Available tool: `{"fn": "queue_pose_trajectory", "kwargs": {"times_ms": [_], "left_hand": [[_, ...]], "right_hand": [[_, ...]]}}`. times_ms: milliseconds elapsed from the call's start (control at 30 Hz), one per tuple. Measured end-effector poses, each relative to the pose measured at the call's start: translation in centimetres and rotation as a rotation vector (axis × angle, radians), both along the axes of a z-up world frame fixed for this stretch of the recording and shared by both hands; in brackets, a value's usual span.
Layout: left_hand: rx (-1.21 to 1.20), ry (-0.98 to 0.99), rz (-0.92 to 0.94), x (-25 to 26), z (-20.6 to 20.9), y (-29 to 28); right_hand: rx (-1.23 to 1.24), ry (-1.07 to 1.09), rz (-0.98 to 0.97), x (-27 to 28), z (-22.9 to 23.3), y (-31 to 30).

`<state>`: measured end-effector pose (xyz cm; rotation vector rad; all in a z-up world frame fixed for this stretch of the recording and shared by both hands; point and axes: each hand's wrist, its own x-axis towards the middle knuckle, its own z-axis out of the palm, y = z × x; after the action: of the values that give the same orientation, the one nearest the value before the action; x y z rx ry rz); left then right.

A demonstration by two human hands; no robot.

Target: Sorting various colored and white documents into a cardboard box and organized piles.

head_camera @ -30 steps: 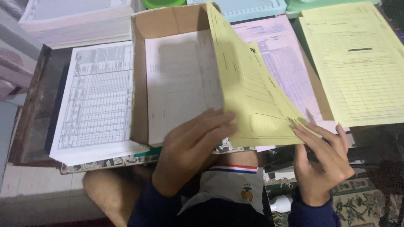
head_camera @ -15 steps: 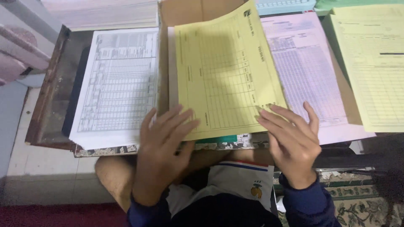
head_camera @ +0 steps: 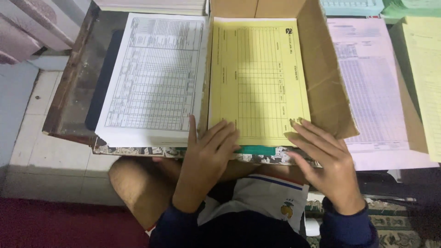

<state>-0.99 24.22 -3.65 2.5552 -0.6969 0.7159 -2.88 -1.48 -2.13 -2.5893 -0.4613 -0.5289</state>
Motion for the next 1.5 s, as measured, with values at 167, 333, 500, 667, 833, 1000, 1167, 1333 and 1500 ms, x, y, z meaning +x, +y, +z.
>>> {"fn": "queue_pose_trajectory", "kwargs": {"times_ms": [167,333,500,667,833,1000,1167,1333,1500], "left_hand": [[0.001,0.032,0.028,-0.1,0.7,0.0],[-0.034,0.023,0.03,-0.1,1.1,-0.4],[0.038,-0.026,0.074,-0.9,0.9,-1.3],[-0.105,-0.302,-0.024,-3.1,-3.6,-5.0],[-0.091,-0.024,-0.39,-3.9,-1.2,-9.1],[-0.002,-0.14,-0.46,-2.3,1.5,-13.2],[0.11,-0.231,-0.446,0.1,2.8,-16.2],[0.036,-0.248,-0.539,1.1,3.9,-18.7],[-0.159,-0.434,-0.706,1.1,2.6,-21.7]], "right_hand": [[-0.02,-0.038,0.034,1.2,-0.6,0.6],[0.024,-0.033,0.032,1.0,-0.2,1.0],[0.162,-0.265,0.004,-0.7,-3.6,-1.8],[0.246,-0.41,-0.135,-4.1,-6.2,-7.9],[0.064,-0.045,-0.236,-5.2,-5.2,-8.9],[0.047,-0.125,-0.403,-5.2,-6.1,-9.3],[0.11,-0.284,-0.49,-5.2,-5.7,-7.9],[0.27,-0.347,-0.497,-5.2,-4.5,-5.6],[-0.12,-0.441,-0.773,-4.8,-9.0,-6.4]]}}
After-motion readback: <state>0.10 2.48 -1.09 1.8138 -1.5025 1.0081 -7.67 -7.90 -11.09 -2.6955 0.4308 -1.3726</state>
